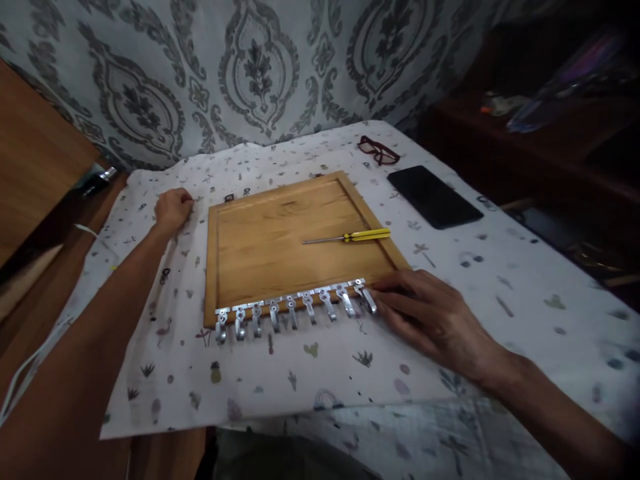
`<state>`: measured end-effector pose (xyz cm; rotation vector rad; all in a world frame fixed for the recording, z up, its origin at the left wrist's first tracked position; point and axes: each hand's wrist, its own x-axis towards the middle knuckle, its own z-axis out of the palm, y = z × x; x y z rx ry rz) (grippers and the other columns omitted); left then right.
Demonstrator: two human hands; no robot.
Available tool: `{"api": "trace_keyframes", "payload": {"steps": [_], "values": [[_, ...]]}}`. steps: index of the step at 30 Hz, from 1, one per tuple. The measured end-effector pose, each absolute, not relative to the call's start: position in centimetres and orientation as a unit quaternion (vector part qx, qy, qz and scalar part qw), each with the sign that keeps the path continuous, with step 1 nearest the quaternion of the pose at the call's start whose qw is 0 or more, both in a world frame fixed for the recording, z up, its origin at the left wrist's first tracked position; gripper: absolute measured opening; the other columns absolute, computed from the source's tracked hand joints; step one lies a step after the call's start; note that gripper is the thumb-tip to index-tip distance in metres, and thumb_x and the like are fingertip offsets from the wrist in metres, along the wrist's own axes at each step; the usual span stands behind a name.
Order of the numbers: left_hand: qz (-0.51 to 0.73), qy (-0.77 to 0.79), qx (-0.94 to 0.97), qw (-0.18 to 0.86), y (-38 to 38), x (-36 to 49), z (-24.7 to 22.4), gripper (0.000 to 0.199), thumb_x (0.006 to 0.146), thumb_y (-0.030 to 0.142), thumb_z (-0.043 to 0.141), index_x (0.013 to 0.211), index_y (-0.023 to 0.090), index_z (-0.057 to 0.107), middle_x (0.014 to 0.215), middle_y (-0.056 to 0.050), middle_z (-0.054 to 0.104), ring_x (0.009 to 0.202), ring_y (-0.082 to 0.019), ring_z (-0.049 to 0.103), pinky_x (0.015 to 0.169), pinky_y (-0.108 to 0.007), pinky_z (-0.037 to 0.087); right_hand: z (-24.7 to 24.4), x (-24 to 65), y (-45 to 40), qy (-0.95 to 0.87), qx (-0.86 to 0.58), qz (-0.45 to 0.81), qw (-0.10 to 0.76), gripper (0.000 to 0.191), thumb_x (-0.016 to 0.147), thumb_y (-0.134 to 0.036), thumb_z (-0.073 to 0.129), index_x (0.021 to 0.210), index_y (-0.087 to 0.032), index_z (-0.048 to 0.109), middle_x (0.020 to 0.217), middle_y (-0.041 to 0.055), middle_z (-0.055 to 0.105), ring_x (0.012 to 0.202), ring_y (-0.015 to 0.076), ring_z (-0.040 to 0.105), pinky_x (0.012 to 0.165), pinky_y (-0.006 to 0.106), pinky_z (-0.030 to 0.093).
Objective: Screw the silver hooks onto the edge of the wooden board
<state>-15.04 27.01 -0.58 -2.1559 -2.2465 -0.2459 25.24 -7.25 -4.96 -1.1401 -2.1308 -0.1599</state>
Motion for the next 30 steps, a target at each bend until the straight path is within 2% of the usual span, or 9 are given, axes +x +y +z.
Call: {"api": "trace_keyframes", "payload": {"steps": [6, 12, 15, 18, 22, 25, 30], "values": [[-0.114, -0.727, -0.677, -0.006, 26.1, -14.7, -0.4, 0.037, 0.103, 0.039, 0.07, 0.132, 0.017, 0.066, 0.134, -0.011, 0.068, 0.117, -0.026, 0.069, 0.1, -0.048, 0.061, -4.9, 25.3, -7.3, -0.821, -0.449, -0.059, 0.348, 0.013, 0.102, -0.016, 0.061, 0.1, -0.019, 0.074, 0.098, 0.0081, 0.075, 0.082, 0.0176, 0.071, 0.072, 0.032, 0.061], [-0.181, -0.71, -0.679, -0.039, 23.7, -12.9, 1.7, 0.038, 0.103, 0.04, 0.069, 0.133, 0.016, 0.066, 0.132, -0.011, 0.068, 0.115, -0.026, 0.069, 0.098, -0.048, 0.061, -4.9, 25.2, -7.4, -0.824, -0.454, -0.054, 0.335, 0.015, 0.103, -0.019, 0.059, 0.1, -0.018, 0.074, 0.099, 0.0081, 0.075, 0.086, 0.0171, 0.071, 0.076, 0.033, 0.06], [-0.213, -0.654, -0.722, -0.081, 21.3, -10.5, 3.2, 0.029, 0.104, 0.041, 0.067, 0.121, 0.017, 0.07, 0.122, -0.008, 0.071, 0.107, -0.023, 0.07, 0.095, -0.043, 0.062, -4.9, 25.2, -7.4, -0.824, -0.457, -0.058, 0.328, 0.016, 0.104, -0.019, 0.058, 0.098, -0.018, 0.073, 0.098, 0.0083, 0.075, 0.086, 0.0171, 0.07, 0.075, 0.033, 0.059], [-0.224, -0.552, -0.792, -0.135, 17.2, -6.7, 4.3, 0.011, 0.098, 0.024, 0.064, 0.1, 0.017, 0.072, 0.096, -0.001, 0.073, 0.093, -0.018, 0.068, 0.094, -0.036, 0.058, -4.8, 25.2, -7.5, -0.824, -0.457, -0.059, 0.329, 0.016, 0.103, -0.018, 0.057, 0.097, -0.017, 0.072, 0.098, 0.0088, 0.075, 0.087, 0.0173, 0.07, 0.077, 0.033, 0.058], [-0.133, -0.398, -0.873, -0.248, 10.7, -0.7, 5.0, 0.013, 0.085, 0.034, 0.074, 0.085, 0.021, 0.075, 0.083, 0.004, 0.075, 0.082, -0.016, 0.068, 0.077, -0.027, 0.054, -4.7, 25.1, -7.6, -0.823, -0.46, -0.056, 0.328, 0.016, 0.104, -0.018, 0.056, 0.097, -0.017, 0.071, 0.098, 0.0088, 0.075, 0.089, 0.0171, 0.069, 0.079, 0.033, 0.057], [-0.025, -0.261, -0.897, -0.356, 7.2, 2.7, 4.9, 0.015, 0.093, 0.029, 0.064, 0.084, 0.022, 0.073, 0.078, 0.004, 0.074, 0.068, -0.013, 0.065, 0.061, -0.025, 0.045, -4.6, 25.1, -7.7, -0.824, -0.46, -0.055, 0.326, 0.016, 0.104, -0.018, 0.056, 0.1, -0.016, 0.072, 0.098, 0.0088, 0.075, 0.088, 0.0174, 0.069, 0.077, 0.033, 0.056], [0.008, -0.231, -0.914, -0.334, 5.6, 5.4, 4.3, 0.018, 0.091, 0.011, 0.067, 0.075, 0.02, 0.067, 0.075, 0.004, 0.072, 0.068, -0.012, 0.062, 0.063, -0.027, 0.042, -4.6, 25.1, -7.7, -0.823, -0.462, -0.053, 0.325, 0.015, 0.103, -0.016, 0.057, 0.103, -0.016, 0.072, 0.095, 0.0078, 0.074, 0.085, 0.017, 0.067, 0.076, 0.033, 0.055]]}}
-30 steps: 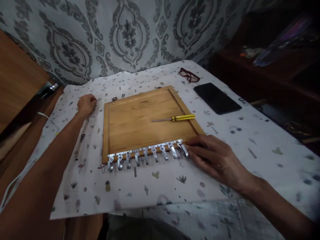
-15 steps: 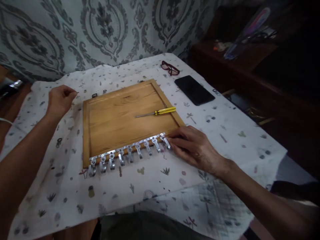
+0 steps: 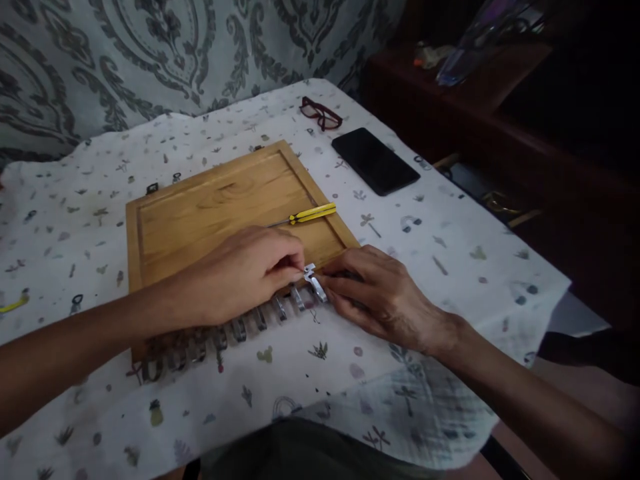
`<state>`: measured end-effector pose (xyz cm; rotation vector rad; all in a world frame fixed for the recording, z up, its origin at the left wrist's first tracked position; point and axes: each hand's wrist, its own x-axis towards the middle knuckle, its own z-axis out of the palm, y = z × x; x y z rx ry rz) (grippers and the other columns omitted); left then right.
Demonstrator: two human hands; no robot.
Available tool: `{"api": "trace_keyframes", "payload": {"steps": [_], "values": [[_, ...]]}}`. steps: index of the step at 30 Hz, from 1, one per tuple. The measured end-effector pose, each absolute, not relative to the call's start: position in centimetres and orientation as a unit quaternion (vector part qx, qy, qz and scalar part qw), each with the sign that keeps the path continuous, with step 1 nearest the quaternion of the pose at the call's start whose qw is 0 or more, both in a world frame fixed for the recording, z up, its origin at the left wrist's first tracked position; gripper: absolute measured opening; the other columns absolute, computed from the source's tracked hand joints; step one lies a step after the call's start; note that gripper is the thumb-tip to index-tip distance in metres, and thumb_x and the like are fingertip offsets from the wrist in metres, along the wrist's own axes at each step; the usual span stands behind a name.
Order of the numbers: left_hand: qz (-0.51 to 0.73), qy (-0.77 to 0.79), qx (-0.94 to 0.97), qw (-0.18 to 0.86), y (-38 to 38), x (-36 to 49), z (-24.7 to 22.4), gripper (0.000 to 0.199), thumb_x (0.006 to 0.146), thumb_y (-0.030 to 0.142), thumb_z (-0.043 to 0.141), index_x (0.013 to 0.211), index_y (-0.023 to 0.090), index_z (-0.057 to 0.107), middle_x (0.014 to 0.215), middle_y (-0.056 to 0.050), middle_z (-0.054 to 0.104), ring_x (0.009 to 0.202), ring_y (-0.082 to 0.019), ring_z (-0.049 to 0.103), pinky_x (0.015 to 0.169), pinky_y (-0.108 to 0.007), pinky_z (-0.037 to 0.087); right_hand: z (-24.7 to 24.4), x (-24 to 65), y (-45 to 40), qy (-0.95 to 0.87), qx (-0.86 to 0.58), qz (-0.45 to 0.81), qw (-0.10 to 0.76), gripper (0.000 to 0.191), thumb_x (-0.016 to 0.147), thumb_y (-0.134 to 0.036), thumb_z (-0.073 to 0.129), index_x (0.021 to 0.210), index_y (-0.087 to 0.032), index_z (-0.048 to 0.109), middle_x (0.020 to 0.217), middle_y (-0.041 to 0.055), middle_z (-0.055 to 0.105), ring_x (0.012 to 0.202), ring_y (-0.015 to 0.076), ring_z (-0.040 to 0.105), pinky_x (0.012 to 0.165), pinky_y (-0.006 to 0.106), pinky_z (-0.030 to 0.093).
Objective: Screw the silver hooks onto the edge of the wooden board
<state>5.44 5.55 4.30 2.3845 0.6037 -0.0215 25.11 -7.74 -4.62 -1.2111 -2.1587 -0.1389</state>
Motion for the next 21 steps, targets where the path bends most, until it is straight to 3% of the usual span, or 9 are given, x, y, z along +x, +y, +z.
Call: {"api": "trace_keyframes", "payload": {"steps": [6, 21], "values": [[-0.022, 0.237, 0.915, 0.327, 5.5, 6.2, 3.0, 0.022, 0.091, 0.01, 0.071, 0.072, 0.019, 0.066, 0.073, 0.005, 0.067, 0.065, -0.011, 0.055, 0.065, -0.028, 0.039, -4.7, 25.1, -7.9, -0.823, -0.465, -0.046, 0.324, 0.015, 0.103, -0.017, 0.058, 0.108, -0.016, 0.072, 0.097, 0.0087, 0.073, 0.087, 0.0188, 0.068, 0.078, 0.036, 0.056], [-0.008, 0.261, 0.909, 0.325, 4.9, 6.4, 1.6, 0.022, 0.09, 0.011, 0.072, 0.07, 0.02, 0.066, 0.071, 0.003, 0.067, 0.068, -0.014, 0.056, 0.063, -0.03, 0.038, -4.7, 25.1, -7.8, -0.822, -0.465, -0.044, 0.326, 0.015, 0.103, -0.017, 0.057, 0.105, -0.016, 0.072, 0.097, 0.0085, 0.074, 0.087, 0.0184, 0.068, 0.077, 0.036, 0.056]]}}
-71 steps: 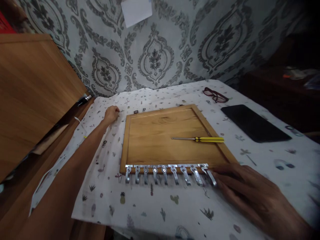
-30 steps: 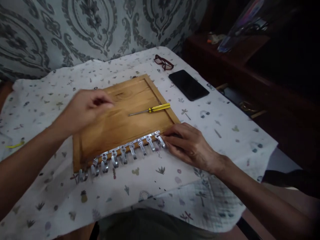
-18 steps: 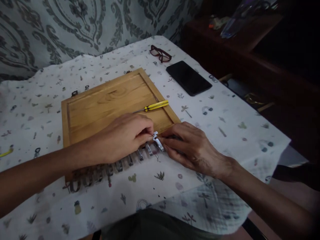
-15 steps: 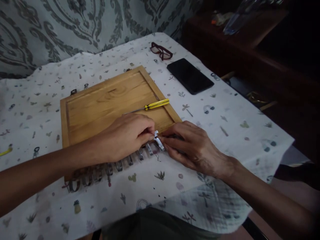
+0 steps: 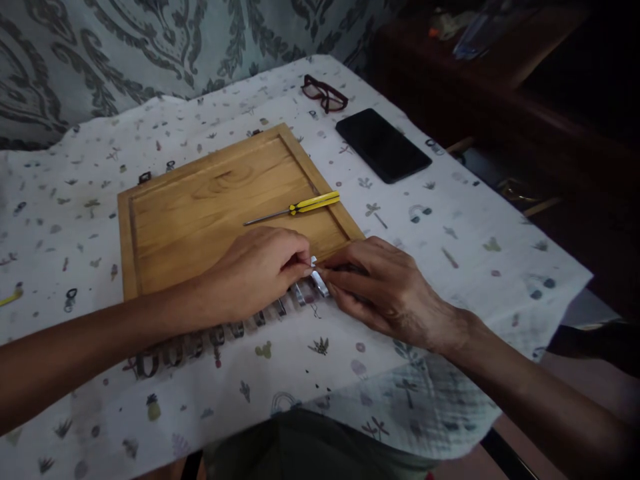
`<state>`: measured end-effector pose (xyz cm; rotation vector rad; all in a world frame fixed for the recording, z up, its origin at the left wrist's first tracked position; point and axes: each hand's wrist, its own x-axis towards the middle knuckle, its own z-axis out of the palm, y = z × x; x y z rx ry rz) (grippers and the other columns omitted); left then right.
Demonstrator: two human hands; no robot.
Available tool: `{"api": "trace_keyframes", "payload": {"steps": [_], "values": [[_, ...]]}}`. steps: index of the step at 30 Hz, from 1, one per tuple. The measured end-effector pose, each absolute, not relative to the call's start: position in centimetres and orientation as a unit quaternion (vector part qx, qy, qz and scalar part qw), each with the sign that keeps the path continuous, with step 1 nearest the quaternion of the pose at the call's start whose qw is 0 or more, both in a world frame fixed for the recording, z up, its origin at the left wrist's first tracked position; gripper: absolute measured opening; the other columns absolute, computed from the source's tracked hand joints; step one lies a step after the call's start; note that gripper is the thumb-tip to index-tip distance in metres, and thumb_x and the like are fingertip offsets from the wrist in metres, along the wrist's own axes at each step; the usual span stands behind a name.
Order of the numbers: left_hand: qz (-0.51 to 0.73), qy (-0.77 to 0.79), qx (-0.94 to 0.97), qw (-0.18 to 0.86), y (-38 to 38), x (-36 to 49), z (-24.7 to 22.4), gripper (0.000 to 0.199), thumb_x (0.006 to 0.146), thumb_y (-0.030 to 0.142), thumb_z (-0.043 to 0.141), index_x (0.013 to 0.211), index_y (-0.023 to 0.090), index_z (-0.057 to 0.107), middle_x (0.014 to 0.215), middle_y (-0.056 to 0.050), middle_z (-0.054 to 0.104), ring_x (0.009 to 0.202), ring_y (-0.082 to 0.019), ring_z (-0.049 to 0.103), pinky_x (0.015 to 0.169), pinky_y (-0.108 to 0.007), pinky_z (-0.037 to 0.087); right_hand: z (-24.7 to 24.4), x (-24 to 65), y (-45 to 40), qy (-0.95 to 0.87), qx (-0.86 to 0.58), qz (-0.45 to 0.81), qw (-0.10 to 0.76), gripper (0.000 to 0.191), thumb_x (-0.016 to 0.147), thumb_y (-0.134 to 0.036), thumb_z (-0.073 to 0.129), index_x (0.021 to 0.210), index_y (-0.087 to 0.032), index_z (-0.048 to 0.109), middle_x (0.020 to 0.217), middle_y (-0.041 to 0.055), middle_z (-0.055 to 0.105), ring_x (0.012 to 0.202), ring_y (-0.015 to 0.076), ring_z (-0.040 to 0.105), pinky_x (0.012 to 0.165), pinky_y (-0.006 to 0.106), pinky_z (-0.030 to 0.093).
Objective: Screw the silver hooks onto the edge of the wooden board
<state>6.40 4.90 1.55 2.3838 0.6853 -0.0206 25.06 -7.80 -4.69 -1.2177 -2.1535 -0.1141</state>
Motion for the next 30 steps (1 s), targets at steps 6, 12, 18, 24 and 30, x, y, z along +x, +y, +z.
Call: {"api": "trace_keyframes", "payload": {"steps": [6, 12, 18, 24, 30], "values": [[-0.008, 0.261, 0.92, 0.291, 4.9, 6.8, 1.9, 0.028, 0.09, 0.011, 0.075, 0.066, 0.019, 0.063, 0.066, 0.004, 0.063, 0.064, -0.013, 0.052, 0.064, -0.031, 0.035, -4.8, 25.1, -7.8, -0.822, -0.465, -0.043, 0.325, 0.015, 0.103, -0.017, 0.058, 0.107, -0.015, 0.073, 0.097, 0.0092, 0.074, 0.087, 0.0187, 0.068, 0.077, 0.036, 0.055], [-0.021, 0.28, 0.914, 0.294, 4.8, 6.9, 2.3, 0.025, 0.089, 0.011, 0.073, 0.067, 0.019, 0.065, 0.067, 0.003, 0.064, 0.063, -0.013, 0.052, 0.062, -0.031, 0.035, -4.9, 25.1, -7.9, -0.823, -0.461, -0.04, 0.329, 0.015, 0.102, -0.016, 0.059, 0.104, -0.013, 0.074, 0.096, 0.0103, 0.074, 0.085, 0.0196, 0.068, 0.076, 0.037, 0.055], [-0.031, 0.289, 0.91, 0.297, 4.8, 7.0, 2.4, 0.025, 0.089, 0.011, 0.073, 0.067, 0.019, 0.064, 0.066, 0.004, 0.062, 0.063, -0.013, 0.051, 0.061, -0.03, 0.034, -4.7, 25.1, -7.9, -0.823, -0.463, -0.042, 0.326, 0.015, 0.103, -0.017, 0.058, 0.102, -0.014, 0.073, 0.096, 0.0099, 0.074, 0.086, 0.0188, 0.068, 0.077, 0.036, 0.055], [-0.043, 0.288, 0.902, 0.319, 4.7, 7.1, 2.7, 0.025, 0.093, 0.012, 0.069, 0.069, 0.017, 0.065, 0.066, 0.004, 0.059, 0.064, -0.012, 0.048, 0.062, -0.028, 0.032, -4.4, 25.0, -7.8, -0.821, -0.463, -0.048, 0.329, 0.014, 0.103, -0.014, 0.058, 0.102, -0.015, 0.072, 0.095, 0.0093, 0.074, 0.086, 0.0185, 0.068, 0.076, 0.036, 0.056], [-0.064, 0.313, 0.889, 0.328, 4.6, 7.2, 2.9, 0.022, 0.094, 0.011, 0.07, 0.073, 0.015, 0.066, 0.07, 0.004, 0.06, 0.067, -0.012, 0.05, 0.064, -0.028, 0.033, -4.7, 24.9, -7.8, -0.822, -0.459, -0.048, 0.332, 0.011, 0.101, -0.014, 0.062, 0.103, -0.014, 0.072, 0.096, 0.0099, 0.074, 0.085, 0.0189, 0.068, 0.075, 0.036, 0.055]]}}
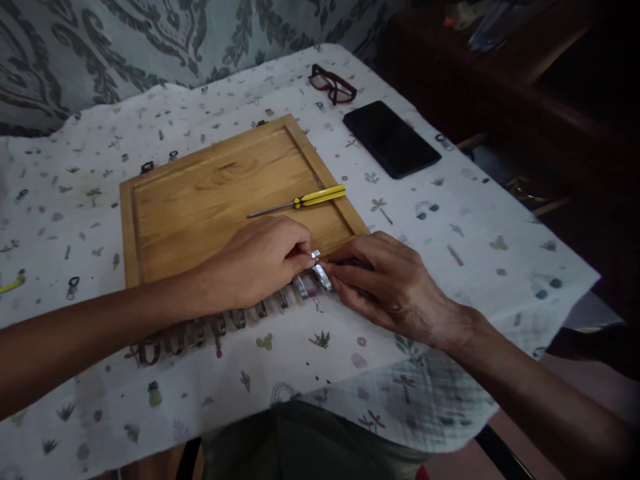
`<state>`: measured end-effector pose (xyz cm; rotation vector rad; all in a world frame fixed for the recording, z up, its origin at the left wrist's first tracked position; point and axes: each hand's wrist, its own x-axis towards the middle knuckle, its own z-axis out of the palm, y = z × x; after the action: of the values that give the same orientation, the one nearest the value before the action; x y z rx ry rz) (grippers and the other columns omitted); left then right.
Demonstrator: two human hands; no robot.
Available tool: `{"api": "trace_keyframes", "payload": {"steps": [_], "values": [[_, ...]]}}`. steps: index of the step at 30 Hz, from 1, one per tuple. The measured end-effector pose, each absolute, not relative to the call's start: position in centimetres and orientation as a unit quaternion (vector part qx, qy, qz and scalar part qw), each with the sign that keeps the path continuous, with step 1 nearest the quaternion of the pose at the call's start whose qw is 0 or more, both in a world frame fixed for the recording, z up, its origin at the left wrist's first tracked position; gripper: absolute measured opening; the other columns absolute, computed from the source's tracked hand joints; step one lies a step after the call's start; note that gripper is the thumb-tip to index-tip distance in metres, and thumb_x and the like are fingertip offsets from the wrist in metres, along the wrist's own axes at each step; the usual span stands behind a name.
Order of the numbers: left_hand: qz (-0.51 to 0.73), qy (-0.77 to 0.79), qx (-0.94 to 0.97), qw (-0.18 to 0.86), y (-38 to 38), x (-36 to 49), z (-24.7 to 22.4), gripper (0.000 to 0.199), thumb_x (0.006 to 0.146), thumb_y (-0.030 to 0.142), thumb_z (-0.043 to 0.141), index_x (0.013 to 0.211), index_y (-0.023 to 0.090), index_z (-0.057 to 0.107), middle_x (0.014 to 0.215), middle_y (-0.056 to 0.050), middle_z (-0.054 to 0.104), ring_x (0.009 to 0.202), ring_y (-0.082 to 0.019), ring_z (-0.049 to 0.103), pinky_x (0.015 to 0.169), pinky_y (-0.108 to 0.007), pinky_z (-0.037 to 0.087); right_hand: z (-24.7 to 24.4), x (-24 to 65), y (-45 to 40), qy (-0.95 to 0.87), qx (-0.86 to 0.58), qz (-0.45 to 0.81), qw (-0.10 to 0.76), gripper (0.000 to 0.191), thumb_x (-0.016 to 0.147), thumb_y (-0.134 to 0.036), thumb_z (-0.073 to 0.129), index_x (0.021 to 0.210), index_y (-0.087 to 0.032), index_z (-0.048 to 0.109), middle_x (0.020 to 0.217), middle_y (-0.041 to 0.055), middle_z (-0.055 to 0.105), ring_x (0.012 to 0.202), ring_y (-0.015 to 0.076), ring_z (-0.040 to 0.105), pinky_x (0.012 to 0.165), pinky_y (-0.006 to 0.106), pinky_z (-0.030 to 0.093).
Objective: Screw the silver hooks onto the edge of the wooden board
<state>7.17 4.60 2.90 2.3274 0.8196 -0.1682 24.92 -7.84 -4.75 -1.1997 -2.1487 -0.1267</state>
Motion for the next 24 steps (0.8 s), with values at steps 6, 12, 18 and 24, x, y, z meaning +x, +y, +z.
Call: {"api": "trace_keyframes", "payload": {"steps": [6, 12, 18, 24], "values": [[-0.052, 0.308, 0.895, 0.318, 4.6, 7.2, 2.9, 0.025, 0.093, 0.009, 0.07, 0.07, 0.015, 0.064, 0.069, 0.004, 0.06, 0.067, -0.012, 0.05, 0.066, -0.029, 0.033, -4.5, 25.0, -7.6, -0.824, -0.455, -0.051, 0.333, 0.013, 0.101, -0.014, 0.06, 0.1, -0.013, 0.073, 0.094, 0.0103, 0.074, 0.084, 0.0195, 0.068, 0.074, 0.036, 0.055], [-0.059, 0.31, 0.901, 0.299, 4.4, 7.5, 3.0, 0.026, 0.092, 0.009, 0.072, 0.069, 0.016, 0.063, 0.068, 0.003, 0.06, 0.065, -0.013, 0.05, 0.066, -0.03, 0.033, -4.8, 25.0, -7.8, -0.824, -0.456, -0.044, 0.333, 0.011, 0.1, -0.013, 0.063, 0.102, -0.012, 0.074, 0.096, 0.0118, 0.074, 0.085, 0.021, 0.068, 0.075, 0.038, 0.055], [-0.057, 0.318, 0.897, 0.303, 4.6, 7.6, 2.9, 0.026, 0.091, 0.01, 0.074, 0.068, 0.016, 0.062, 0.069, 0.004, 0.06, 0.065, -0.012, 0.05, 0.064, -0.029, 0.033, -4.8, 24.9, -7.8, -0.825, -0.458, -0.05, 0.326, 0.013, 0.101, -0.015, 0.061, 0.103, -0.013, 0.074, 0.094, 0.0111, 0.074, 0.084, 0.0205, 0.068, 0.073, 0.038, 0.056], [-0.069, 0.323, 0.871, 0.363, 5.5, 7.4, 2.3, 0.021, 0.09, 0.016, 0.076, 0.071, 0.016, 0.065, 0.066, 0.005, 0.059, 0.064, -0.012, 0.053, 0.063, -0.028, 0.035, -4.7, 25.1, -7.8, -0.824, -0.458, -0.053, 0.329, 0.013, 0.102, -0.014, 0.06, 0.103, -0.014, 0.073, 0.095, 0.0107, 0.074, 0.084, 0.0198, 0.068, 0.073, 0.037, 0.056]]}}
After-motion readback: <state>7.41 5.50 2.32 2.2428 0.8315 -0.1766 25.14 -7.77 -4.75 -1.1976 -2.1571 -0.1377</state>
